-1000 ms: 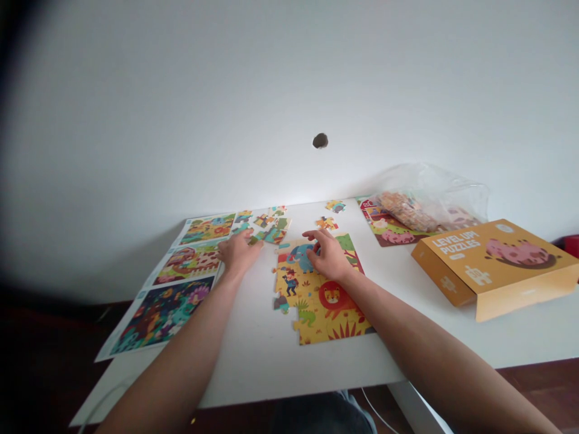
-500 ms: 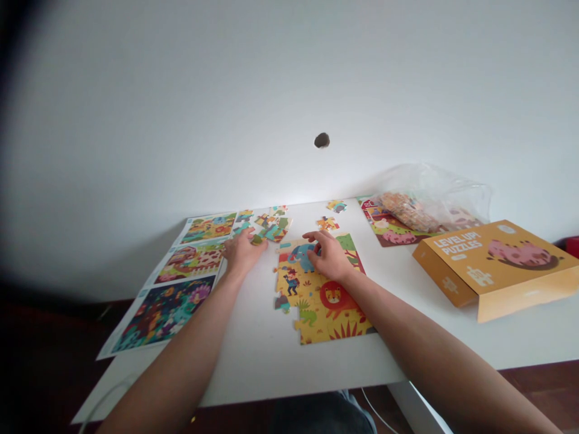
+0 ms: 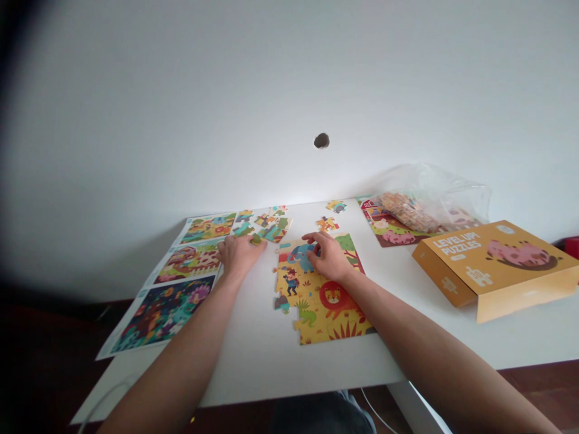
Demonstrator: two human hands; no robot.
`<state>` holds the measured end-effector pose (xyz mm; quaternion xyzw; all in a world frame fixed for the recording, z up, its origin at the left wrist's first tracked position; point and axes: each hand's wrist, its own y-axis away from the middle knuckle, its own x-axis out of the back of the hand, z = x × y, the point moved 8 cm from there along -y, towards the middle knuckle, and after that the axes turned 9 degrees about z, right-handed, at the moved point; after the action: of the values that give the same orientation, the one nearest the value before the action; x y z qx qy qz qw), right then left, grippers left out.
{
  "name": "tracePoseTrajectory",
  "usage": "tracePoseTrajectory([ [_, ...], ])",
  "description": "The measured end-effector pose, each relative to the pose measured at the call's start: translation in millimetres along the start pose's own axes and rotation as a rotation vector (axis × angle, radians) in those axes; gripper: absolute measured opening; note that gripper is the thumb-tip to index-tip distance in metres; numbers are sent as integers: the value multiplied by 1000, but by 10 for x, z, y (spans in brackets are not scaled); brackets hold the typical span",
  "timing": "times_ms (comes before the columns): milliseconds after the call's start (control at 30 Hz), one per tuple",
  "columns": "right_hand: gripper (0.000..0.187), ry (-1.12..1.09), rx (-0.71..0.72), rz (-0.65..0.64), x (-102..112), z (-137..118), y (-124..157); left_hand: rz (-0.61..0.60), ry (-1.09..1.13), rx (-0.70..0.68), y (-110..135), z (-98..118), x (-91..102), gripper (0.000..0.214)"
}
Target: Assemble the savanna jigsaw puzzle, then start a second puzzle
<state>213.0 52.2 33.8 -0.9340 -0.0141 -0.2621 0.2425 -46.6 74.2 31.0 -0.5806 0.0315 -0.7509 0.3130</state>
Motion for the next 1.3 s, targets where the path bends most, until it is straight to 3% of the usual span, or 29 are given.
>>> tracePoseTrajectory([
  [333, 36, -4, -2, -4, -10, 9, -4, 1, 51, 50, -37, -34, -30, 53],
  [433, 36, -9, 1, -8, -16, 11, -1, 16, 96, 58, -55, -34, -9, 42],
  [533, 36, -8, 2, -12, -22, 16, 2, 95, 191, 52, -85, -44, 59, 31],
  [700, 37, -10, -8, -23, -30, 15, 0, 186, 489, 80, -135, -100, 71, 30],
  [867, 37, -20, -18, -18, -30, 11, -4, 150, 794, 30, -155, -10, -15, 14],
  [967, 38, -23, -30, -25, -37, 18, -2, 102, 911, -36, -120, 107, -25, 15],
  [1300, 37, -38, -27, -33, -52, 22, 3, 91, 950, -126, -58, 215, 39, 16],
])
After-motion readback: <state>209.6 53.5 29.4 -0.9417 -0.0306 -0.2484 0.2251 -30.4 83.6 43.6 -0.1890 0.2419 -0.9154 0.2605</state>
